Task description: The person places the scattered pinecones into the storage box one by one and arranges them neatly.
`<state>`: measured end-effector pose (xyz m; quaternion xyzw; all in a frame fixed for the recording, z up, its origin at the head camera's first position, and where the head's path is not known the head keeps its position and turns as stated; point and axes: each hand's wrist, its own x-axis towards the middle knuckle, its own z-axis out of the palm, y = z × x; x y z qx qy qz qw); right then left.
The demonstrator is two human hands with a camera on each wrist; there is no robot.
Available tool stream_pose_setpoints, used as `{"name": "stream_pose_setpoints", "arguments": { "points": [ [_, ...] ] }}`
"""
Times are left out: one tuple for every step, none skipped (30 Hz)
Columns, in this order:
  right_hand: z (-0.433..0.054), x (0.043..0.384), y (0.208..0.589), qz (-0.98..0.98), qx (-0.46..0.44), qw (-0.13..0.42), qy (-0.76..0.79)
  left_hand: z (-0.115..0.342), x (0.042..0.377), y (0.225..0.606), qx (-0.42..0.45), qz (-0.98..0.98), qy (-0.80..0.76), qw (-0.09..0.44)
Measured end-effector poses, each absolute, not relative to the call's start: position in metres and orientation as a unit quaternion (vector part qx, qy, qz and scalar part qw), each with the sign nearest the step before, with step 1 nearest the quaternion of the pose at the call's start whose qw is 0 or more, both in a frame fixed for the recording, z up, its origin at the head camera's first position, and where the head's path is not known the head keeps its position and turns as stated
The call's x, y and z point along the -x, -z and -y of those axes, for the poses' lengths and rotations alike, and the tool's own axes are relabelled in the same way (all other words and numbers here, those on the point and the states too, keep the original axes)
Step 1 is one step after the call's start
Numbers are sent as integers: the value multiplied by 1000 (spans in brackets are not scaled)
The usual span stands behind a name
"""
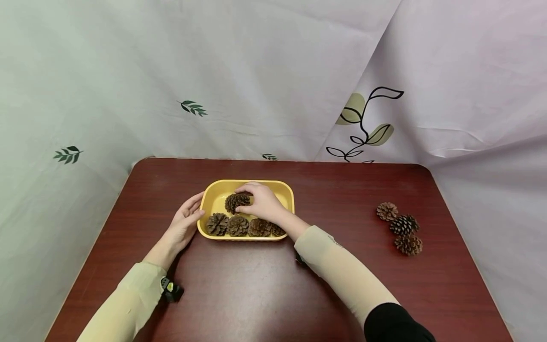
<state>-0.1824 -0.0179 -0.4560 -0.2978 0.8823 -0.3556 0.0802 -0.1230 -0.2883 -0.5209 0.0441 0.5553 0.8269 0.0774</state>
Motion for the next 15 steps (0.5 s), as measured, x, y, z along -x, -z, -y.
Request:
{"name": "stream_pose_setpoints", "arguments": {
  "points": [
    [20, 182, 457, -883, 297, 79, 353, 289, 123, 521, -46, -555, -827, 77],
    [23, 183, 458, -884, 297, 80, 353, 289, 123, 521, -47, -555, -827, 77],
    [25, 183, 459, -884, 297, 80, 352, 289, 123, 521, -47, -554, -828, 77],
    [27, 183, 460, -885, 297, 81, 350, 289, 123, 521, -48, -554, -828, 76],
    [29, 183, 461, -886, 297, 82, 347, 289, 123, 521, -48, -554, -828, 76],
    [32, 183, 462, -886, 297, 83, 346, 289, 123, 521, -49, -553, -828, 76],
    [34, 183, 462, -887, 296, 85, 345, 289, 123, 521, -49, -553, -828, 77],
    [36, 183, 461, -887, 295, 87, 345, 289, 123, 521, -50, -553, -828, 77],
    [38, 182, 462, -888, 294, 88, 343, 288, 122, 521, -50, -553, -828, 77],
    [40, 182, 461, -889, 293, 88, 342, 288, 123, 522, -50, -553, -828, 77],
    [41, 183, 461, -890, 292, 88, 340, 288, 123, 522, -51, -554, -828, 77],
    [43, 183, 461, -890, 290, 87, 340, 288, 123, 522, -51, -555, -827, 77],
    [45, 183, 462, -891, 289, 86, 339, 288, 123, 522, -51, -556, -826, 78],
    [46, 183, 462, -892, 288, 84, 339, 288, 123, 522, -51, -556, -826, 78],
    [47, 183, 462, -892, 286, 83, 339, 288, 123, 522, -50, -558, -825, 77]
  ]
}}
